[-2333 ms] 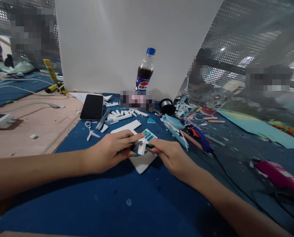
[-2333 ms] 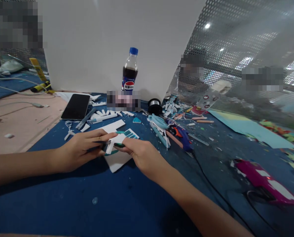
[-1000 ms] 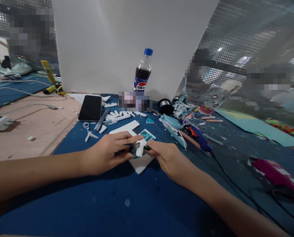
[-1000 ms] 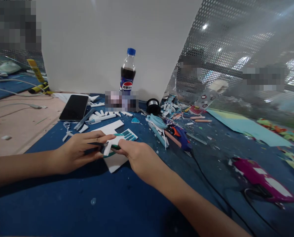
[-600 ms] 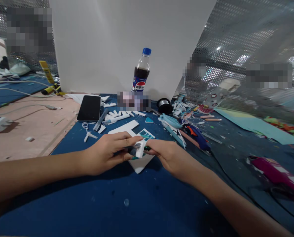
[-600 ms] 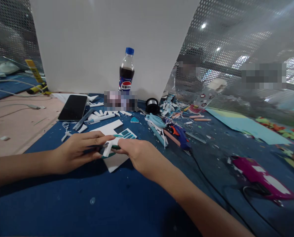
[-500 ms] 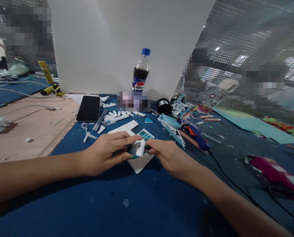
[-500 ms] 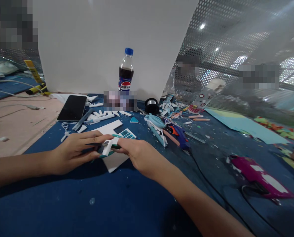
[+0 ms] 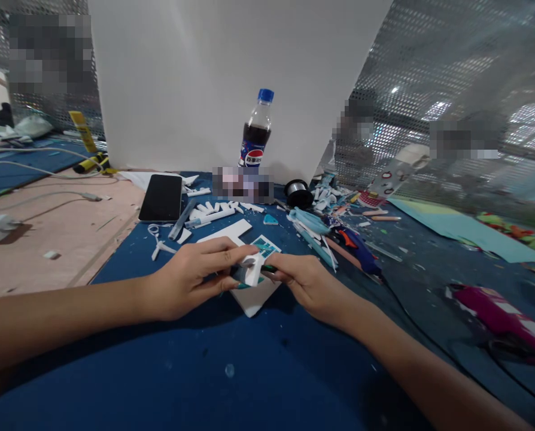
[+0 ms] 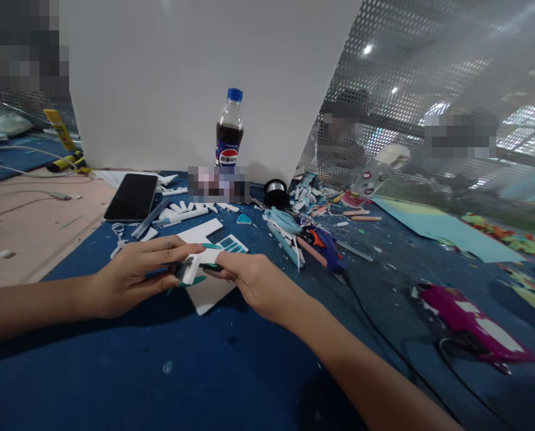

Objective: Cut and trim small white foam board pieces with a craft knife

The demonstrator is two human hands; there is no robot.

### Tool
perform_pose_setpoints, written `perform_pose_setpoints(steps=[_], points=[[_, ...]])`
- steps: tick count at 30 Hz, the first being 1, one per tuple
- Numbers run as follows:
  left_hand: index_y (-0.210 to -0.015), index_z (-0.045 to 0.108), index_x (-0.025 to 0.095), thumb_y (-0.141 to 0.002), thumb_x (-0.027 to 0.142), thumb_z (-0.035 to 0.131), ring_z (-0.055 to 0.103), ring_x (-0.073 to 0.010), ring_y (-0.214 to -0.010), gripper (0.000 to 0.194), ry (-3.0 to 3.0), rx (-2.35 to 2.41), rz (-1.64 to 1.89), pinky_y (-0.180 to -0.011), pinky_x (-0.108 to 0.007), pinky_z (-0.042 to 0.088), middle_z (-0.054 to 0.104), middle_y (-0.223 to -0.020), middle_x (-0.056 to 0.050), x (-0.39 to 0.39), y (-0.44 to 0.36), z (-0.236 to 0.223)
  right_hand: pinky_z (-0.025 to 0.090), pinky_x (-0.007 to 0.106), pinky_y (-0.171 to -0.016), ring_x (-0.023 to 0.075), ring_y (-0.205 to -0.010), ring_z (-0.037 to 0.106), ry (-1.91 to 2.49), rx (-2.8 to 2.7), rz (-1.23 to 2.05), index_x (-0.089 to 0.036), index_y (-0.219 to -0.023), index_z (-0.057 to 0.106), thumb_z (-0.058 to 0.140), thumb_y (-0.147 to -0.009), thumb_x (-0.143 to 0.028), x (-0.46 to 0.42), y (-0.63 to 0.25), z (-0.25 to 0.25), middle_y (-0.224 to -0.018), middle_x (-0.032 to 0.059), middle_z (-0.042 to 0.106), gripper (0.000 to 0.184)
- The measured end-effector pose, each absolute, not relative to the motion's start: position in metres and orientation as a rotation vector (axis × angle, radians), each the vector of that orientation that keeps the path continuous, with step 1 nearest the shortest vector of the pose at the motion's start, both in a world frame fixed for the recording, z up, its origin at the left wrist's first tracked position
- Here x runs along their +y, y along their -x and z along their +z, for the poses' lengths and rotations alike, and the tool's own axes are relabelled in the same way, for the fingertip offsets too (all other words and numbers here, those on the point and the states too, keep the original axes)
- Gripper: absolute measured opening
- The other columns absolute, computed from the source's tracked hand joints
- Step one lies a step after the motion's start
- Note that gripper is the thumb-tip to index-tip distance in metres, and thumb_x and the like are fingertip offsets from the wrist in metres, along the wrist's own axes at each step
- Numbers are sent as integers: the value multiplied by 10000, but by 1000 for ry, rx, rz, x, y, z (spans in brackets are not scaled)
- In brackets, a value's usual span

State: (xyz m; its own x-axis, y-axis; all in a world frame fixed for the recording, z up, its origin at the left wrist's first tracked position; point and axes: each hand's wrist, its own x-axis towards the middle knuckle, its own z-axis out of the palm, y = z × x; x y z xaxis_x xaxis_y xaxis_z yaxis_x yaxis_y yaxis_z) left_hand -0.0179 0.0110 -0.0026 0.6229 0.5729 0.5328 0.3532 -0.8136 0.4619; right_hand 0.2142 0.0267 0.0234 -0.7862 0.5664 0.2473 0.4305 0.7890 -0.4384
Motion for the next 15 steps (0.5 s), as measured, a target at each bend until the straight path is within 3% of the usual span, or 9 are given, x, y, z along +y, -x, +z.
perform_pose_setpoints(steps=[15], points=[[-1314,385,218,-888,148,398,577,-126,-739,433,-2570,762,931,-623,-229,474,556,-1013,-74,12,17,-1,329,194,-517,101,-559,456,767,-2624,510,-182,-787,447,314,-787,-25,26,-214,20,-659,-1,524,206]])
